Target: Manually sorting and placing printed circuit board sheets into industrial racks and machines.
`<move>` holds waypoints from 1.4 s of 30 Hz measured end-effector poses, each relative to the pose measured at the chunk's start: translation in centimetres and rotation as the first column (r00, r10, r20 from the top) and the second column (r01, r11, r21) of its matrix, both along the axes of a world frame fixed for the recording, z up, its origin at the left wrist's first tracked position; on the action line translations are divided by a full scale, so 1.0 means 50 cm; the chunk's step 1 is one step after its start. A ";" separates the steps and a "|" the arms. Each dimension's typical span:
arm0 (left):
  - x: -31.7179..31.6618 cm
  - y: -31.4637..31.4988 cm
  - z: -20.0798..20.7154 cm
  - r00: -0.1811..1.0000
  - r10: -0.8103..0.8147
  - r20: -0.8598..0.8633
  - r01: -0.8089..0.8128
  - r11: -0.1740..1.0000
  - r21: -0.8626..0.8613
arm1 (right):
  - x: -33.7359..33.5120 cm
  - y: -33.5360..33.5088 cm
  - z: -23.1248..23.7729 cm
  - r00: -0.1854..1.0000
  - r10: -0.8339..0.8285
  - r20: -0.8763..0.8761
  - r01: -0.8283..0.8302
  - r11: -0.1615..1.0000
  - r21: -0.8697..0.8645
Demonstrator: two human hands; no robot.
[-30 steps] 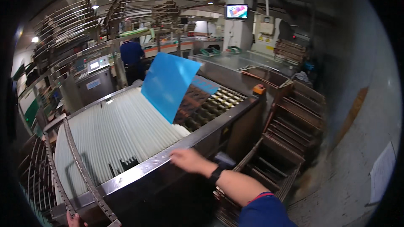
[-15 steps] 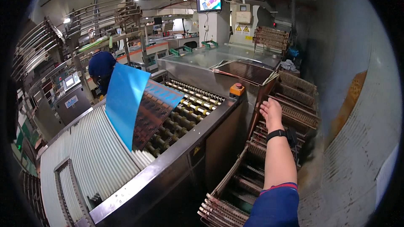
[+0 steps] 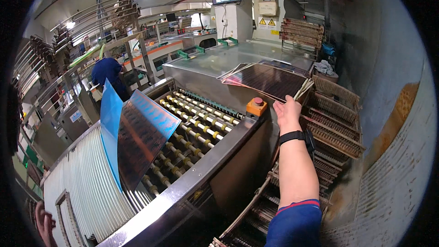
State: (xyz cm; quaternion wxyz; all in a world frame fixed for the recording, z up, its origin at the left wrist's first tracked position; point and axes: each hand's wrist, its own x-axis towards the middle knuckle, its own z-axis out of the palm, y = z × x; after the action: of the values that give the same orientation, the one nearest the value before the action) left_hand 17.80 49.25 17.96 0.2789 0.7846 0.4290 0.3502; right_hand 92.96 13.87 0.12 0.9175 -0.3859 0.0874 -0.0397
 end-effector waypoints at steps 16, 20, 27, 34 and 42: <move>1.011 -0.222 -0.238 0.236 -0.879 0.414 0.943 0.105 -0.315 | 0.135 -0.057 0.007 0.998 0.045 -0.043 -0.041 0.996 0.083; 1.135 -0.247 -0.278 0.218 -0.891 0.399 0.949 0.097 -0.301 | 0.110 -0.029 0.033 0.993 0.111 0.026 -0.114 0.975 0.191; 1.228 -0.290 -0.313 0.324 -0.941 0.093 0.926 0.296 -0.234 | 0.141 -0.046 0.040 0.986 -0.017 0.164 -0.042 0.935 0.352; 1.396 -0.349 -0.346 0.372 -0.924 0.084 0.926 0.365 -0.094 | 0.125 -0.132 0.077 0.934 -0.083 0.348 -0.036 0.946 0.322; 1.576 -0.379 -0.335 0.542 -0.494 0.679 0.807 0.083 -0.584 | 0.047 -0.250 0.065 0.850 -0.184 0.494 -0.016 0.927 0.374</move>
State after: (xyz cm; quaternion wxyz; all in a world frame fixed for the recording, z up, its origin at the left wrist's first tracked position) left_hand 96.61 30.30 1.19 0.8209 0.5635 0.0866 0.0316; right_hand 95.32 1.35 3.39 0.9592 -0.1796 -0.1411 -0.1666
